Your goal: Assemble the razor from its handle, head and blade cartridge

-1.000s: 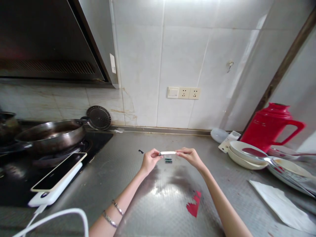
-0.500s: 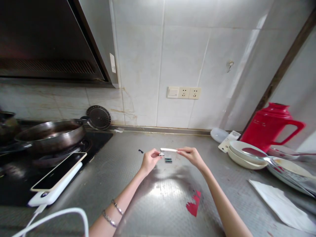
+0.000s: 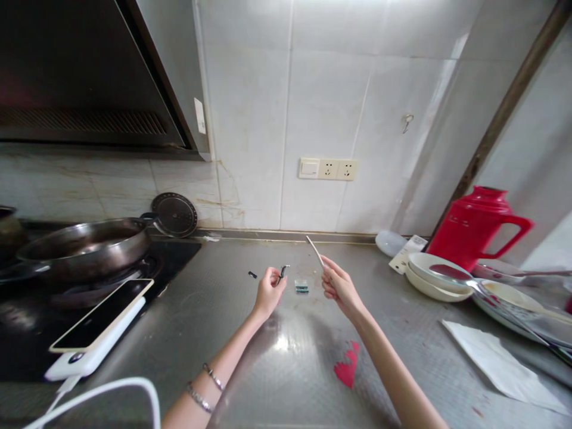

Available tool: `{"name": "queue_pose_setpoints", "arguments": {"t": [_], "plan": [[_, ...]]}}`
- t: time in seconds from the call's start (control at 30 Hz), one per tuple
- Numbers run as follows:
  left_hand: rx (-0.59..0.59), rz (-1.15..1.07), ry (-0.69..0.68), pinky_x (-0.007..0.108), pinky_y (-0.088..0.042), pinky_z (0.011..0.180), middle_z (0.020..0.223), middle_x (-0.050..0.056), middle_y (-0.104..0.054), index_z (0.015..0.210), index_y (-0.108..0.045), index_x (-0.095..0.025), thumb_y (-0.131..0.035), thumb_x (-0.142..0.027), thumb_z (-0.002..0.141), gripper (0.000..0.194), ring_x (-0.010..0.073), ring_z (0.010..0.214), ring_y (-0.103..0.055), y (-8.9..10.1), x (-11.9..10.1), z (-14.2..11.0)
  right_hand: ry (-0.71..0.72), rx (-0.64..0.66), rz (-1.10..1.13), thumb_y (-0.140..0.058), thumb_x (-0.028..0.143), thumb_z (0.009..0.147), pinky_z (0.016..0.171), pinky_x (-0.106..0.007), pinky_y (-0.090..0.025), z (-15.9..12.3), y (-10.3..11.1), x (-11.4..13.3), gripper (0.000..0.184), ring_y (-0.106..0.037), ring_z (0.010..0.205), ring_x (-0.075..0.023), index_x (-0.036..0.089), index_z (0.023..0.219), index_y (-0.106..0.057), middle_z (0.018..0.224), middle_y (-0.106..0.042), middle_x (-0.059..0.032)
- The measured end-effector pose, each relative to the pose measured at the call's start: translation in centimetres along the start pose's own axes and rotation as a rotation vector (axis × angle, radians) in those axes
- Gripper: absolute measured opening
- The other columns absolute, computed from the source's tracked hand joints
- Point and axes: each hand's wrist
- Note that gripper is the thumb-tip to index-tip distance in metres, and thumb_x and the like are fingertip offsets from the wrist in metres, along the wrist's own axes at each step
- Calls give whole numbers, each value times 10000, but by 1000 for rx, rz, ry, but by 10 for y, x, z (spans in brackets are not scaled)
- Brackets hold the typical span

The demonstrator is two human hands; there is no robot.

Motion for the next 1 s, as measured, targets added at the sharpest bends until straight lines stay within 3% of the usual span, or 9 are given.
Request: {"name": "queue_pose_setpoints", "arguments": {"t": [0.13,0.3,0.67,0.9,1.0], "plan": [[-96,86,-32,176,-241,415,455,-94,-390,802,-496,-170,-550,-424,749,265,63,398,-351,1,-2,-1,-129,-22,170,-628,388,700,339,-136,-122,-33,-20,-7,612,-178,363,-13,217,1261,-453,539,-326,104],[-61,32,-27,198,-259,437,453,-58,-379,730,-575,-147,-387,-503,827,414,86,427,-359,3,-8,-5,-252,-43,286,-658,346,677,338,-127,-71,-64,-45,-17,602,-176,352,1,215,1233,-468,556,-371,98],[-136,75,-99,205,-232,440,481,-65,-345,692,-516,-168,-397,-491,839,375,82,428,-323,2,-8,-10,-241,-80,369,-635,357,709,325,-133,-44,-80,-68,-26,569,-158,338,13,194,1231,-480,567,-373,96],[-60,150,-154,211,-251,467,490,-54,-363,692,-537,-162,-391,-450,858,363,88,456,-336,1,-6,-14,-208,-99,413,-649,339,690,324,-135,-43,-80,-71,-22,586,-151,332,14,194,1234,-487,558,-367,100],[-85,111,-141,211,-238,456,487,-60,-333,702,-523,-166,-381,-454,862,358,87,448,-313,2,-7,-13,-232,-99,417,-661,368,680,324,-137,-43,-91,-77,-23,621,-155,328,14,199,1249,-480,559,-378,99]]}}
Point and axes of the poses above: each hand's wrist, its own z-axis towards the middle knuckle, its own y-axis out of the back of the hand, x = y × z
